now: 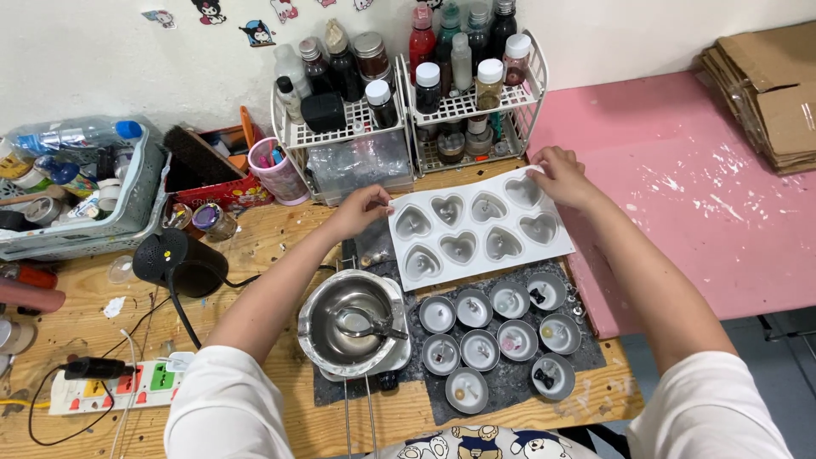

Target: The recorder is placing small wicks and decorative elements into molds in preparation for candle making.

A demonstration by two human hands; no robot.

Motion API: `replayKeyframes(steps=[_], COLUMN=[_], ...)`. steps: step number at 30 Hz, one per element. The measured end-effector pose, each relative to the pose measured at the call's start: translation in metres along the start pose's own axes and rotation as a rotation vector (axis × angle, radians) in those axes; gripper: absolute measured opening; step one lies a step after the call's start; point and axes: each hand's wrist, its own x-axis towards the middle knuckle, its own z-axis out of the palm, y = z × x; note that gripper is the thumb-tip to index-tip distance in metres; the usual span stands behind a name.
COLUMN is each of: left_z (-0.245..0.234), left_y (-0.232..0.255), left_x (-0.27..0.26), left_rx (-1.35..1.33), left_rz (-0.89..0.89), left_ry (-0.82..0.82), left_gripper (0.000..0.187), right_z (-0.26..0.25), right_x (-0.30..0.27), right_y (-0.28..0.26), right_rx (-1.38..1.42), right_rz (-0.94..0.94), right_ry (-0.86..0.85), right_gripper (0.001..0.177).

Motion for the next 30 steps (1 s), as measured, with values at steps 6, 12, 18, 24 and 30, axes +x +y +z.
replayKeyframes(steps=[6,12,18,24,30], left_z=[-0.003,-0.004,-0.008,-0.007,-0.008], left_y=[-0.001,0.002,0.017,0.029,0.03], left_x=[-0.005,-0.005,-0.01,-0.01,-0.007], left_rx=[0.042,0.044,0.075,0.113,0.136], left_rz=[-0.076,-0.086,-0.108,-0.141,-0.147], left_ry=[0.01,0.005,-0.013,-0.022,-0.019], left_gripper=[0.017,0.018,0.017,0.018,0.02], right_z=[-0.045,-0.061,-0.072,-0.064,-0.045], right_x=[-0.021,-0.035,-0.042,-0.042,-0.035], right_y=[-0.027,-0.037,-0.041,-0.032,-0.014], right_rx=[0.411,0.586,0.712,0.779,0.803], right_rz=[-0.016,0.112,0.147,0.149,0.132], right_ry=[0.013,0.018,0.026,0.048,0.084], right_gripper=[0.018,0.017,0.015,0.015,0.016])
